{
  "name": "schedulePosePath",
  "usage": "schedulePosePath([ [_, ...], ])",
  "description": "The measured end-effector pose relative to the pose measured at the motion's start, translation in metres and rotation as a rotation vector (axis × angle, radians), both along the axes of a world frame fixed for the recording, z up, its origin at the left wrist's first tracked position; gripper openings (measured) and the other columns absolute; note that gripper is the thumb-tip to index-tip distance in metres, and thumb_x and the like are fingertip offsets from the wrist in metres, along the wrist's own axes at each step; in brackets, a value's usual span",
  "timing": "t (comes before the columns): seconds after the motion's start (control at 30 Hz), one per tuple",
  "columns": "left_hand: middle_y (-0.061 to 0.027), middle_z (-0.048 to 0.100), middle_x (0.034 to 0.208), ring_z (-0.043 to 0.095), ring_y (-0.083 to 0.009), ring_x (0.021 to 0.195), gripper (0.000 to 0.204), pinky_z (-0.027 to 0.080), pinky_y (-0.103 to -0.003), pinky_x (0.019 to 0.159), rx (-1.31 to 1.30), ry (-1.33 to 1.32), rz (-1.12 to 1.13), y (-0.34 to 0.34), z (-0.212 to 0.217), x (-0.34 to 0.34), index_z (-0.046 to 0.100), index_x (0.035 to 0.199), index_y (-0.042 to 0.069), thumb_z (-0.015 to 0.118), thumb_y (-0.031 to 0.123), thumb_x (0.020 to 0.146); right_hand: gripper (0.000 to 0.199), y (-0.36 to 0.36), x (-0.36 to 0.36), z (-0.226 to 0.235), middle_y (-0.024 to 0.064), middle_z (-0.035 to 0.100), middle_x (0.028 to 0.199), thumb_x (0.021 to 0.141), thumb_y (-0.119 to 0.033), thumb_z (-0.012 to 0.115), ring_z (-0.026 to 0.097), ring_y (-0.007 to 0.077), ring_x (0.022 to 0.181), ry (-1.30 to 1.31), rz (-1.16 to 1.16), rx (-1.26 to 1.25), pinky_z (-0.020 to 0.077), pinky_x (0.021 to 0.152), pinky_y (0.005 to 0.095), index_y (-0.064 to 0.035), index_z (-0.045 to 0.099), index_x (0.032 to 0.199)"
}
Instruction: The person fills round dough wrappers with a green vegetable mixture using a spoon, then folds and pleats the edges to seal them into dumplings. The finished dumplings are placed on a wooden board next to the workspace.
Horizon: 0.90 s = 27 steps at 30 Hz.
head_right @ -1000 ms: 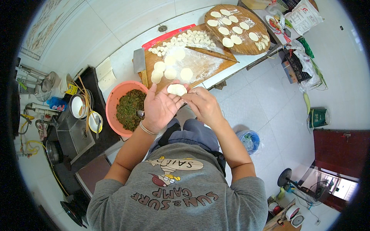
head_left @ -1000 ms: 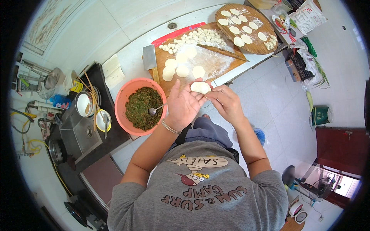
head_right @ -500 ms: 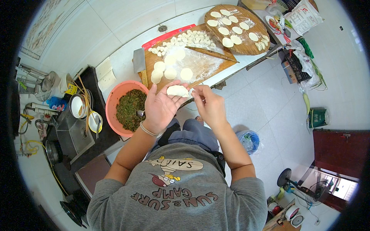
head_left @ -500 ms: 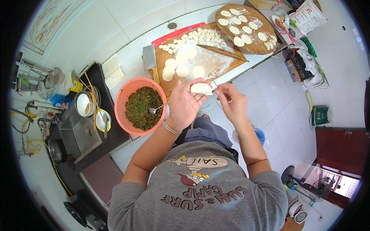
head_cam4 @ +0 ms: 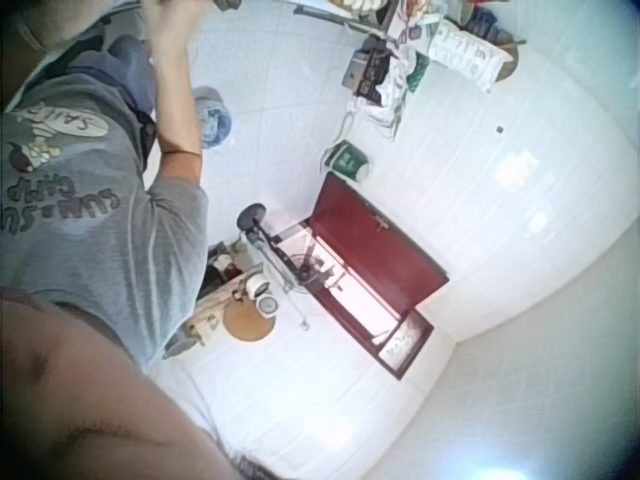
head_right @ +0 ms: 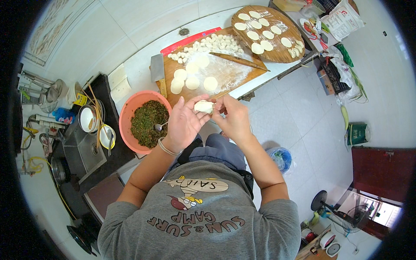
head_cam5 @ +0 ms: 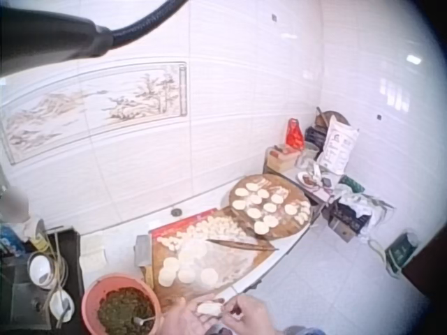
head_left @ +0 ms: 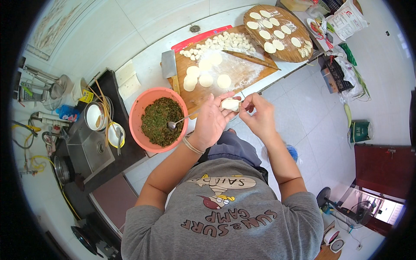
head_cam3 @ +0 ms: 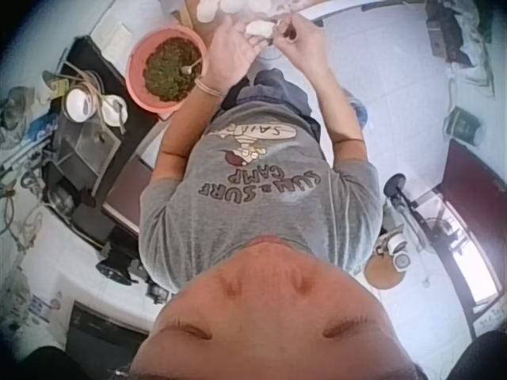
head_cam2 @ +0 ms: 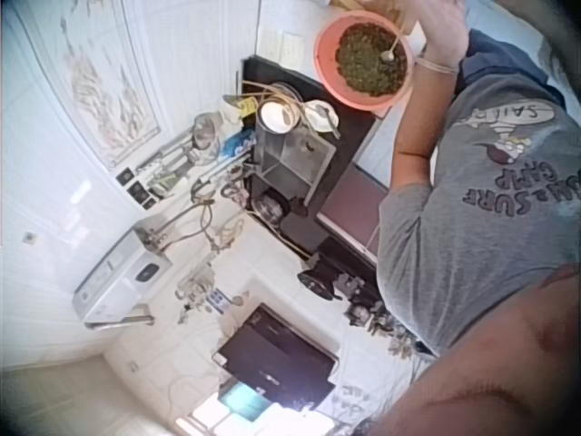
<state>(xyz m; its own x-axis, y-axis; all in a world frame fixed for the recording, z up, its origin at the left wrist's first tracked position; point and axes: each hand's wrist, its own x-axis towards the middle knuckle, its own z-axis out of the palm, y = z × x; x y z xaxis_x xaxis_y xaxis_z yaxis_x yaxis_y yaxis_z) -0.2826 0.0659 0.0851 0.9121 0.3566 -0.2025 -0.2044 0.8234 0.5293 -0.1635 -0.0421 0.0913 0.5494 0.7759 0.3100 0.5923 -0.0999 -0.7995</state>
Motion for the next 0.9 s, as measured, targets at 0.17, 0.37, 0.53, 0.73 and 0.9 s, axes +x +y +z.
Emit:
schedulePosePath([
  [0.17,-0.0212,0.047,0.128,0.044,-0.0289,0.123,0.067,0.030,-0.041,0.108,0.025,0.004,-0.011,0.005,-0.006,-0.002,0.037,0.131,-0.005,0.024,0.050,0.097,0.016,-0.001,0.004,-0.004,0.0051,0.065,0.076,0.077,0.000,0.067,0.062,0.0148,0.065,0.011,0.035,-0.055,0.0464,0.055,0.0239,-0.0032,0.061,0.092],
  [0.37,-0.0219,0.046,0.127,0.044,-0.0301,0.123,0.067,0.031,-0.043,0.107,-0.053,0.003,-0.073,0.014,0.000,-0.005,0.037,0.130,-0.006,0.024,0.051,0.096,0.015,0.000,0.022,0.005,0.0094,0.066,0.085,0.078,0.002,0.063,0.063,0.0240,0.074,-0.189,0.236,0.113,0.0511,0.065,0.0311,-0.0027,0.066,0.092],
  [0.53,-0.0221,0.046,0.127,0.044,-0.0313,0.121,0.066,0.031,-0.043,0.107,-0.099,0.027,-0.086,0.012,0.000,-0.003,0.038,0.129,-0.005,0.024,0.051,0.097,0.012,0.000,0.021,0.009,0.0091,0.065,0.084,0.076,0.003,0.064,0.063,0.0248,0.076,-0.166,0.242,0.103,0.0509,0.066,0.0316,-0.0019,0.066,0.087],
  [0.73,-0.0181,0.048,0.125,0.047,-0.0267,0.117,0.064,0.034,-0.040,0.104,0.023,0.064,-0.081,0.005,0.001,0.000,0.038,0.129,-0.003,0.024,0.050,0.098,0.013,0.001,0.007,0.002,0.0120,0.063,0.076,0.075,-0.002,0.067,0.063,0.0258,0.065,-0.054,0.041,-0.024,0.0510,0.059,0.0322,-0.0035,0.062,0.087],
  [0.9,-0.0171,0.049,0.125,0.047,-0.0256,0.117,0.064,0.036,-0.039,0.101,0.123,0.103,-0.080,0.008,-0.006,-0.001,0.037,0.131,-0.003,0.022,0.050,0.098,0.013,-0.002,0.007,0.010,0.0101,0.066,0.079,0.077,-0.002,0.068,0.064,0.0207,0.065,-0.045,0.069,-0.092,0.0505,0.057,0.0296,-0.0036,0.063,0.089],
])
